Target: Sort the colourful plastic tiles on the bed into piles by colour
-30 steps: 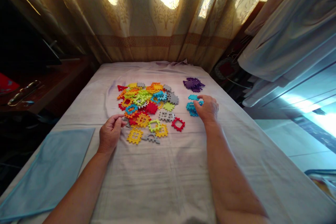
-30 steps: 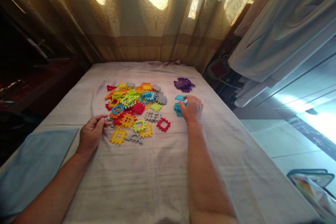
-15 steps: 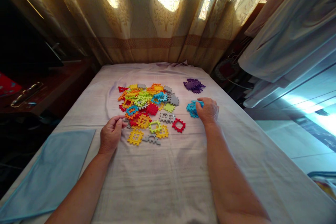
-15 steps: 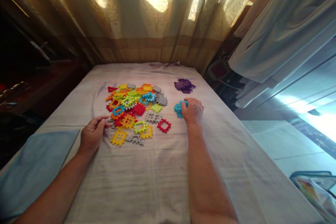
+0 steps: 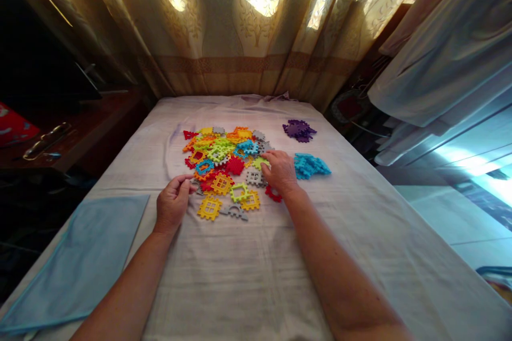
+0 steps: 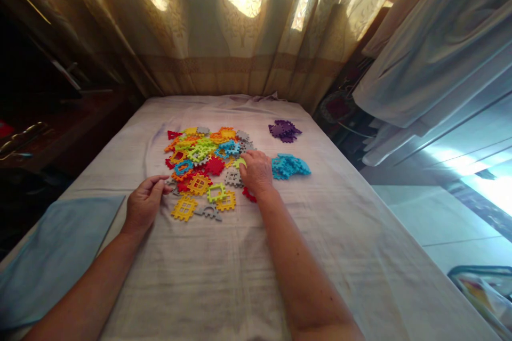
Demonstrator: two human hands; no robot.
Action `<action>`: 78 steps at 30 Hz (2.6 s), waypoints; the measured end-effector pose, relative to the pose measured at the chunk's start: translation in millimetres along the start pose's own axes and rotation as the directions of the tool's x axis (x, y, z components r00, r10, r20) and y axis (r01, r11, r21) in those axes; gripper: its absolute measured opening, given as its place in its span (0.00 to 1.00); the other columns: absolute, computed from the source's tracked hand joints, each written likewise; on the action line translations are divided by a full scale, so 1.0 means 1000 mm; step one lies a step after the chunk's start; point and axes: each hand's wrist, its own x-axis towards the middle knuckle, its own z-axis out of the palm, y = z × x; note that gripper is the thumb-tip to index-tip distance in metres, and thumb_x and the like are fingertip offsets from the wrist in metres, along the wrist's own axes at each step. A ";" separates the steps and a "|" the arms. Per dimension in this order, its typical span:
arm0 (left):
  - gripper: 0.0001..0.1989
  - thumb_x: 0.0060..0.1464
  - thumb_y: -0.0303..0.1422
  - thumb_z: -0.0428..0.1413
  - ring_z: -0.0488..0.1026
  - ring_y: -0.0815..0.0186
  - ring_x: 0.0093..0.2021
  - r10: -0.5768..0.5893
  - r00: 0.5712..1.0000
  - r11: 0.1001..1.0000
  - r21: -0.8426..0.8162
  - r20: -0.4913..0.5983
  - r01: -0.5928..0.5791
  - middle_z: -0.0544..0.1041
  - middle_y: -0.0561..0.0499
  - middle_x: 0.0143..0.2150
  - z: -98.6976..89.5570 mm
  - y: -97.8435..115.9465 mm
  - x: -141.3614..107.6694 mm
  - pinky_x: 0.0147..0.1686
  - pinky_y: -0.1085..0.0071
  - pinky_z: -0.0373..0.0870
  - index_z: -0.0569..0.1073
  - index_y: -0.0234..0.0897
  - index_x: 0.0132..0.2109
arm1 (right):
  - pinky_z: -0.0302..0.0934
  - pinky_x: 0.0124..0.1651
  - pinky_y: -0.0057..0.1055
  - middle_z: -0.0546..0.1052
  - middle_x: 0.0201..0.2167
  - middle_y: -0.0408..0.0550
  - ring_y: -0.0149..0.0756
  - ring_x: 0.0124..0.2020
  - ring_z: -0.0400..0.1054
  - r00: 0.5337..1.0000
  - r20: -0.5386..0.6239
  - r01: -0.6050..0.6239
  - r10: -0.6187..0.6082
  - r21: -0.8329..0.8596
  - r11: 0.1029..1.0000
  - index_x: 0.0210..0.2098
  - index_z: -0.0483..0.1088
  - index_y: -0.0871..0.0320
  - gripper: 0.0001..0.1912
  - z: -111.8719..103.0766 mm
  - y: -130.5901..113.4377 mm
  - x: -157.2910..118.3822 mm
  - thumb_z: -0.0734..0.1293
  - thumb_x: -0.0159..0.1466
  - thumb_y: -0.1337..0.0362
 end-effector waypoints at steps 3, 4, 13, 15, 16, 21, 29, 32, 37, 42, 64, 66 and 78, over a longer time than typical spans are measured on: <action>0.18 0.54 0.43 0.51 0.77 0.64 0.30 -0.002 1.000 1.000 -0.002 0.004 0.002 0.80 0.53 0.27 0.000 0.001 0.000 0.33 0.71 0.72 0.78 0.38 0.43 | 0.53 0.62 0.46 0.70 0.61 0.57 0.48 0.61 0.60 0.999 0.029 0.026 -0.026 -0.005 1.000 0.59 0.69 0.58 0.24 0.004 -0.009 0.013 0.63 0.64 0.62; 0.18 0.54 0.43 0.51 0.77 0.64 0.30 -0.002 1.000 1.000 -0.004 0.004 0.002 0.80 0.53 0.27 0.000 0.001 0.000 0.34 0.71 0.72 0.78 0.38 0.43 | 0.53 0.62 0.46 0.68 0.63 0.57 0.49 0.63 0.59 0.998 0.042 0.039 -0.039 -0.009 0.999 0.62 0.67 0.58 0.26 0.005 -0.011 0.020 0.63 0.64 0.62; 0.19 0.53 0.45 0.51 0.77 0.64 0.30 -0.031 1.000 0.998 -0.047 -0.003 0.031 0.79 0.52 0.27 0.000 -0.001 0.001 0.32 0.71 0.72 0.78 0.38 0.43 | 0.53 0.63 0.46 0.63 0.67 0.53 0.45 0.66 0.57 0.959 0.266 0.136 -0.099 -0.123 0.983 0.64 0.63 0.49 0.31 0.022 -0.029 0.060 0.63 0.61 0.68; 0.19 0.53 0.45 0.51 0.77 0.64 0.30 -0.033 0.999 0.998 -0.057 -0.001 0.033 0.79 0.52 0.27 0.001 -0.002 0.001 0.33 0.71 0.73 0.78 0.38 0.43 | 0.53 0.63 0.46 0.64 0.66 0.52 0.45 0.65 0.58 0.958 0.258 0.158 -0.123 -0.120 0.980 0.62 0.66 0.48 0.28 0.023 -0.029 0.055 0.63 0.62 0.67; 0.19 0.53 0.45 0.51 0.77 0.64 0.30 -0.032 0.999 0.998 -0.059 0.000 0.032 0.79 0.52 0.27 0.001 -0.002 0.001 0.34 0.71 0.73 0.78 0.38 0.43 | 0.54 0.63 0.46 0.65 0.66 0.52 0.45 0.65 0.58 0.960 0.246 0.163 -0.131 -0.114 0.980 0.61 0.67 0.48 0.27 0.022 -0.029 0.051 0.63 0.62 0.67; 0.18 0.54 0.44 0.51 0.76 0.64 0.30 -0.028 1.000 0.999 -0.047 0.002 0.028 0.79 0.52 0.27 0.000 0.000 0.001 0.33 0.71 0.72 0.78 0.38 0.43 | 0.56 0.61 0.44 0.69 0.62 0.51 0.43 0.62 0.63 0.969 0.192 0.164 -0.152 -0.048 0.985 0.58 0.69 0.48 0.23 0.017 -0.024 0.023 0.63 0.64 0.65; 0.19 0.53 0.44 0.51 0.76 0.65 0.30 -0.021 1.000 0.998 -0.058 0.005 0.021 0.79 0.52 0.27 0.001 0.000 0.000 0.33 0.71 0.72 0.78 0.37 0.43 | 0.56 0.61 0.44 0.75 0.56 0.52 0.44 0.58 0.67 0.980 0.113 0.156 -0.163 0.070 0.985 0.49 0.76 0.53 0.15 0.013 -0.020 -0.009 0.65 0.64 0.63; 0.18 0.53 0.43 0.51 0.76 0.65 0.30 -0.024 1.000 0.998 -0.056 0.000 0.024 0.80 0.53 0.27 0.001 0.001 0.000 0.33 0.72 0.73 0.77 0.38 0.43 | 0.56 0.61 0.45 0.73 0.59 0.57 0.46 0.59 0.65 0.990 0.036 0.130 -0.133 0.093 0.987 0.56 0.72 0.57 0.21 0.015 -0.019 -0.010 0.66 0.63 0.63; 0.18 0.53 0.43 0.51 0.76 0.65 0.30 -0.025 1.000 0.998 -0.052 0.000 0.025 0.79 0.53 0.27 0.001 0.001 0.000 0.33 0.71 0.73 0.77 0.38 0.43 | 0.51 0.63 0.50 0.66 0.64 0.58 0.52 0.65 0.57 0.986 0.026 0.165 -0.167 0.069 0.984 0.61 0.67 0.56 0.28 0.025 -0.019 -0.007 0.68 0.62 0.61; 0.19 0.53 0.44 0.51 0.76 0.65 0.30 -0.012 1.000 0.999 -0.040 -0.002 0.011 0.79 0.53 0.27 0.001 0.000 0.001 0.34 0.71 0.72 0.78 0.37 0.43 | 0.53 0.61 0.47 0.73 0.57 0.56 0.49 0.58 0.63 0.985 0.013 0.173 -0.174 0.081 0.982 0.55 0.72 0.54 0.21 0.031 -0.018 -0.007 0.67 0.63 0.59; 0.20 0.52 0.45 0.51 0.76 0.64 0.30 -0.033 0.999 0.999 0.007 -0.012 0.033 0.79 0.53 0.27 0.001 0.001 0.002 0.31 0.71 0.72 0.78 0.38 0.44 | 0.57 0.51 0.47 0.73 0.49 0.58 0.52 0.49 0.63 0.871 -0.300 -0.412 0.389 -0.014 0.911 0.49 0.72 0.57 0.24 -0.022 0.115 -0.038 0.67 0.57 0.51; 0.21 0.52 0.46 0.51 0.77 0.63 0.31 -0.031 0.999 0.999 0.011 -0.009 0.031 0.79 0.52 0.27 0.001 0.000 0.001 0.32 0.71 0.72 0.78 0.38 0.44 | 0.57 0.52 0.48 0.72 0.51 0.58 0.52 0.50 0.63 0.870 -0.307 -0.410 0.385 -0.020 0.912 0.49 0.72 0.57 0.24 -0.022 0.115 -0.037 0.67 0.58 0.50; 0.20 0.52 0.46 0.51 0.77 0.64 0.31 -0.014 1.000 1.000 0.006 -0.002 0.014 0.80 0.53 0.28 0.000 -0.003 0.002 0.32 0.71 0.72 0.78 0.38 0.44 | 0.57 0.56 0.48 0.74 0.53 0.58 0.50 0.53 0.65 0.887 -0.388 -0.261 0.249 0.022 0.965 0.45 0.76 0.57 0.17 -0.019 0.093 -0.033 0.61 0.64 0.58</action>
